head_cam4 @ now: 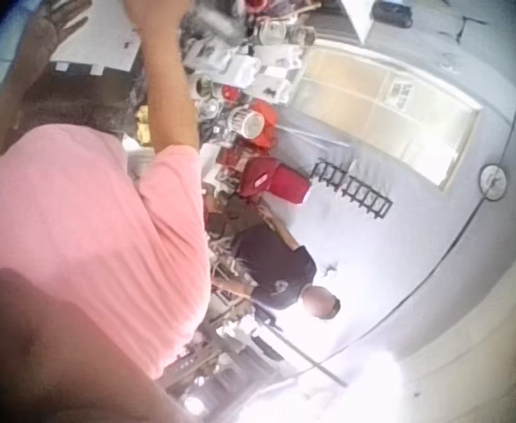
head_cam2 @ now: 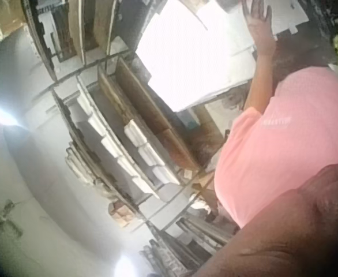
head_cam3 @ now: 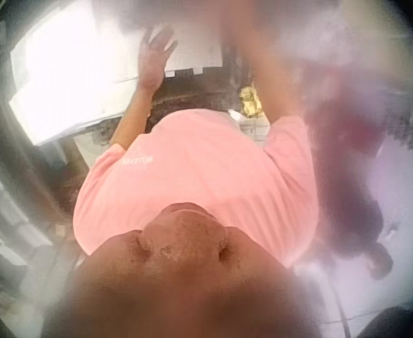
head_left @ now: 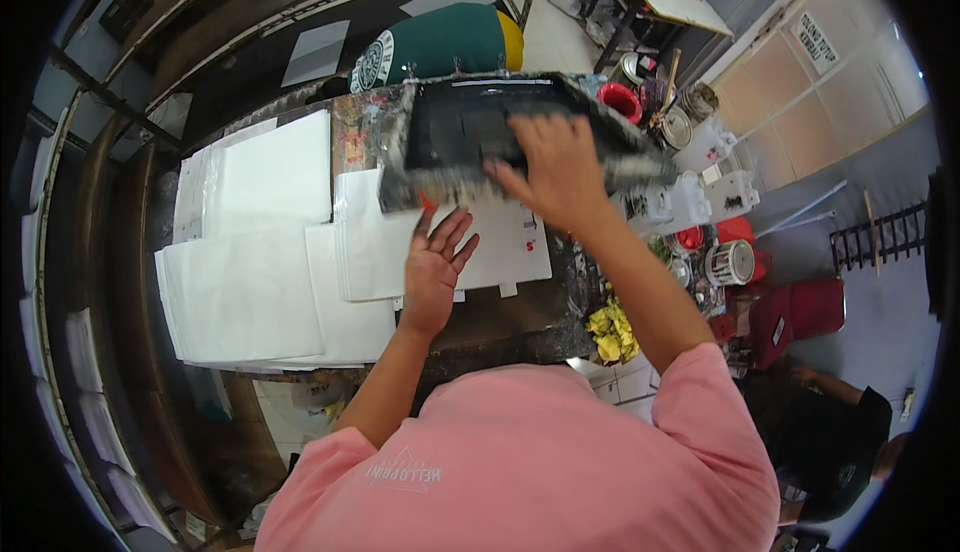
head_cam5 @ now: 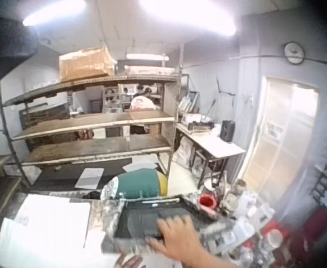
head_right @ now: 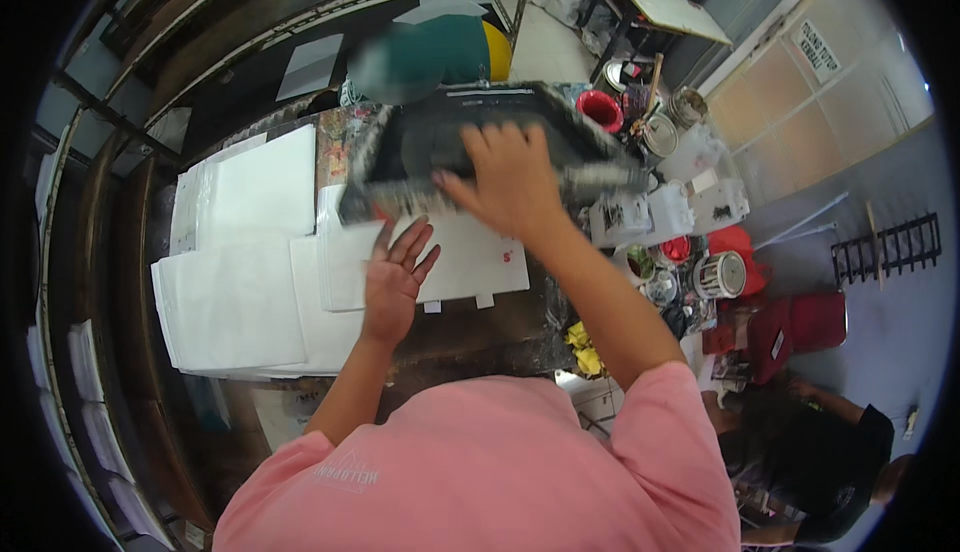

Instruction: The person performs screen printing on white paper sheets. They place a sheet on the table, pull ink across a screen with a squeegee, lift the screen, and remove the printed sheet. This cycle repeats multiple times.

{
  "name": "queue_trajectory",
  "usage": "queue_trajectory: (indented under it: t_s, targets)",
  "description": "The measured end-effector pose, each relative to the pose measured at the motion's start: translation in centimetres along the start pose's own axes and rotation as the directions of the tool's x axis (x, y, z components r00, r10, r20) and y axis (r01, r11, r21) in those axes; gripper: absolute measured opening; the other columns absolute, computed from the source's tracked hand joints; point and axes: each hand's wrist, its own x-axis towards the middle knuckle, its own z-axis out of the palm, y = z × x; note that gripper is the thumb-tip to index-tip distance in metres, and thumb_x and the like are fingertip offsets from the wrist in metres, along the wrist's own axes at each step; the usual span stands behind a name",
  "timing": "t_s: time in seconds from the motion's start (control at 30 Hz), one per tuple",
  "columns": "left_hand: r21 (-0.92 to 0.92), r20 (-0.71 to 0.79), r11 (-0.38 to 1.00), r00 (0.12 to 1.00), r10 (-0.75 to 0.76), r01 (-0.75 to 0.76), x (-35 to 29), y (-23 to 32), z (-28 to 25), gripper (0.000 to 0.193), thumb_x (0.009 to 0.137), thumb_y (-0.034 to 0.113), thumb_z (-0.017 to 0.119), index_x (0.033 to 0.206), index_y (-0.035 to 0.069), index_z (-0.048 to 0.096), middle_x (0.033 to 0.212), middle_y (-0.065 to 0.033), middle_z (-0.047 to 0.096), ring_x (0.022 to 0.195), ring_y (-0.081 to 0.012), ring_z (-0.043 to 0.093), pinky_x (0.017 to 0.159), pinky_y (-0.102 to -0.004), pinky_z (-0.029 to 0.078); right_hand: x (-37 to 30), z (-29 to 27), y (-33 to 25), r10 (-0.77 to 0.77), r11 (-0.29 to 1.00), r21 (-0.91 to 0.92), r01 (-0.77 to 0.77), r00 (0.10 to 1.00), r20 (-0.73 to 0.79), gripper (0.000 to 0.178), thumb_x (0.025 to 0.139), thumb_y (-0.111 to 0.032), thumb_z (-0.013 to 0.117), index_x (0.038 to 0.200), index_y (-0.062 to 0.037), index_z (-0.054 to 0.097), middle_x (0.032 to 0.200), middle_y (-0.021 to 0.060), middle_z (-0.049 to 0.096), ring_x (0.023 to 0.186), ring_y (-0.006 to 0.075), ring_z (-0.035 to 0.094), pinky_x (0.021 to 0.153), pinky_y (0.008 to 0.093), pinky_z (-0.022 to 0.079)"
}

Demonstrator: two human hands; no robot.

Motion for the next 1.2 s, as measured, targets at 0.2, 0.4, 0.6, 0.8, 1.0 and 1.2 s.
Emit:
queue_trajectory:
  t_s: [0.2,0.4,0.6,0.8,1.0,1.2]
  targets:
    - [-0.44,-0.283,0.823,0.814,-0.507,0.36,-4.7,-4.3,-5.0,0.105,0.095,0.081,0.044,0.155,-0.003,0.025,0.142,-0.0213,0.05,0.139,-0.0363,0.047,0.12,-0.0506,0.04,-9.3,7.2,0.4,-0.013,0.997,0.069,-0.026,0.858,0.514,0.063,0.081,-0.013,0.069,0.141,-0.0008,0.054,0.116,0.0135,0.064,0.111,0.0331,0.058,0.09,0.0478,0.045]
    - [-0.35,-0.322,0.817,0.76,-0.564,0.459,-6.3,-9.2,-8.9,0.101,0.094,0.081,0.047,0.149,-0.004,0.038,0.135,-0.0221,0.056,0.13,-0.0351,0.057,0.116,-0.0495,0.044,-11.5,11.4,2.1,0.048,0.945,0.258,-0.201,0.865,0.5,0.038,0.078,-0.004,0.065,0.116,-0.0083,0.07,0.122,0.0143,0.064,0.113,0.0372,0.058,0.095,0.0515,0.045]
    - [-0.349,-0.426,0.805,0.684,-0.592,0.479,-6.0,-10.3,-9.4,0.09,0.098,0.076,0.044,0.151,0.003,0.04,0.137,-0.022,0.056,0.127,-0.0359,0.058,0.111,-0.0501,0.048,-4.9,15.7,7.5,0.134,0.927,0.291,-0.236,0.935,0.329,0.044,0.077,0.001,0.065,0.121,-0.006,0.07,0.108,0.0162,0.072,0.108,0.0387,0.062,0.093,0.0498,0.045]
    - [-0.305,-0.533,0.818,0.625,-0.571,0.488,-5.5,-9.7,-7.8,0.086,0.1,0.074,0.041,0.149,0.004,0.042,0.137,-0.0207,0.057,0.125,-0.0339,0.06,0.108,-0.0494,0.05,3.0,24.6,13.9,0.141,0.954,0.219,-0.205,0.951,0.275,0.05,0.078,0.002,0.065,0.127,-0.0085,0.068,0.113,0.0135,0.073,0.111,0.0339,0.065,0.095,0.0489,0.043]
    - [-0.291,-0.504,0.839,0.671,-0.543,0.46,-5.7,-9.8,-7.9,0.086,0.1,0.074,0.041,0.147,0.003,0.044,0.136,-0.0177,0.06,0.12,-0.0314,0.063,0.104,-0.0482,0.053,7.9,30.7,15.0,0.09,0.954,0.253,-0.164,0.956,0.28,0.039,0.086,0.0,0.056,0.122,-0.0084,0.071,0.11,0.0134,0.074,0.113,0.0326,0.065,0.103,0.0525,0.038]
    - [-0.329,-0.517,0.829,0.649,-0.558,0.452,-5.7,-9.6,-8.0,0.085,0.102,0.068,0.045,0.15,-0.002,0.037,0.137,-0.0189,0.059,0.124,-0.0326,0.061,0.105,-0.0523,0.052,8.7,34.7,14.6,0.092,0.971,0.193,-0.138,0.968,0.233,0.035,0.085,-0.002,0.056,0.115,-0.0113,0.071,0.108,0.0108,0.072,0.109,0.0307,0.064,0.1,0.0531,0.038]
